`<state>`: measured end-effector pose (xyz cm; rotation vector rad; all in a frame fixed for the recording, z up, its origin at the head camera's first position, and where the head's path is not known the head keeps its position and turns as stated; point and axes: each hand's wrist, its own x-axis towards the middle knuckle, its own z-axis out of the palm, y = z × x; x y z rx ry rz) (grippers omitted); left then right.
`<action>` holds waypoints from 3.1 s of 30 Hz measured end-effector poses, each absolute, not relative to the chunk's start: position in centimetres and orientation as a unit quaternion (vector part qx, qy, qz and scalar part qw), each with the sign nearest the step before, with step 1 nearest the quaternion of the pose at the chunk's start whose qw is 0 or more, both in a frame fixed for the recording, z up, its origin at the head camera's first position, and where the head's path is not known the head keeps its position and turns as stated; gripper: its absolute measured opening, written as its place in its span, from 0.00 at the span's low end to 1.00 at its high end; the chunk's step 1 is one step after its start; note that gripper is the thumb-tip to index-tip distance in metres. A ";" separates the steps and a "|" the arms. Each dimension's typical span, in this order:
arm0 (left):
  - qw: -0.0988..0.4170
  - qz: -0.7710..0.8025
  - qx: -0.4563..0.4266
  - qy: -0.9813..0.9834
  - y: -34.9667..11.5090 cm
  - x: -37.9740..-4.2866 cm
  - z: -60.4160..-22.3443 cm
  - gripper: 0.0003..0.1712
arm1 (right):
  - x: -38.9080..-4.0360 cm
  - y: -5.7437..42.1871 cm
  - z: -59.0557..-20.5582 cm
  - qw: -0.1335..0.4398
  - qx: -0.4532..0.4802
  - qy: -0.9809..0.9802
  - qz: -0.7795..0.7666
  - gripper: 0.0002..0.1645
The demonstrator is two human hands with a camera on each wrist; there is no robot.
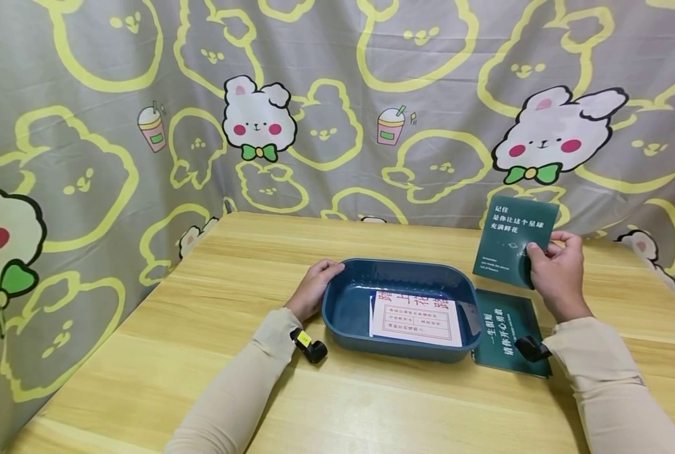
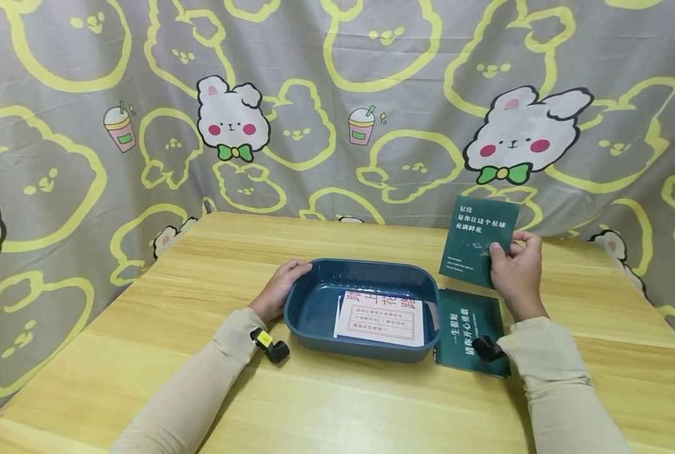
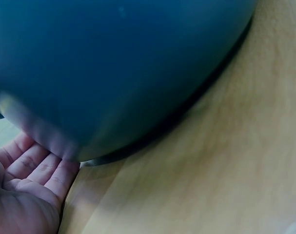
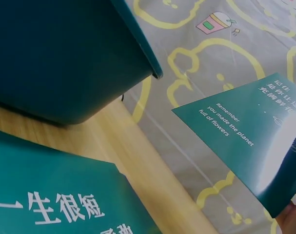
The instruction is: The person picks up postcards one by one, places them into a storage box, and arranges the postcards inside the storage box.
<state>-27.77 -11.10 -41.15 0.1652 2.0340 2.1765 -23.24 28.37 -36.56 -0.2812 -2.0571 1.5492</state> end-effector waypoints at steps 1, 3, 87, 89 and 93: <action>0.079 0.727 0.056 0.680 -11.1 -27.7 -41.1 0.10 | -23.3 28.4 -36.6 0.273 -0.104 -0.765 0.574 0.13; 0.078 0.727 0.056 0.680 -11.1 -27.7 -41.1 0.10 | -23.2 28.3 -36.5 0.276 -0.101 -0.758 0.581 0.14; 0.071 0.724 0.054 0.684 -11.1 -27.8 -41.4 0.10 | -22.0 22.0 -34.9 0.229 0.129 -0.818 0.512 0.18; 0.071 0.725 0.055 0.683 -11.1 -27.8 -41.4 0.10 | -22.0 21.9 -35.0 0.226 0.138 -0.821 0.505 0.18; 0.071 0.726 0.055 0.682 -11.1 -27.8 -41.4 0.10 | -21.9 21.5 -35.0 0.220 0.149 -0.830 0.491 0.18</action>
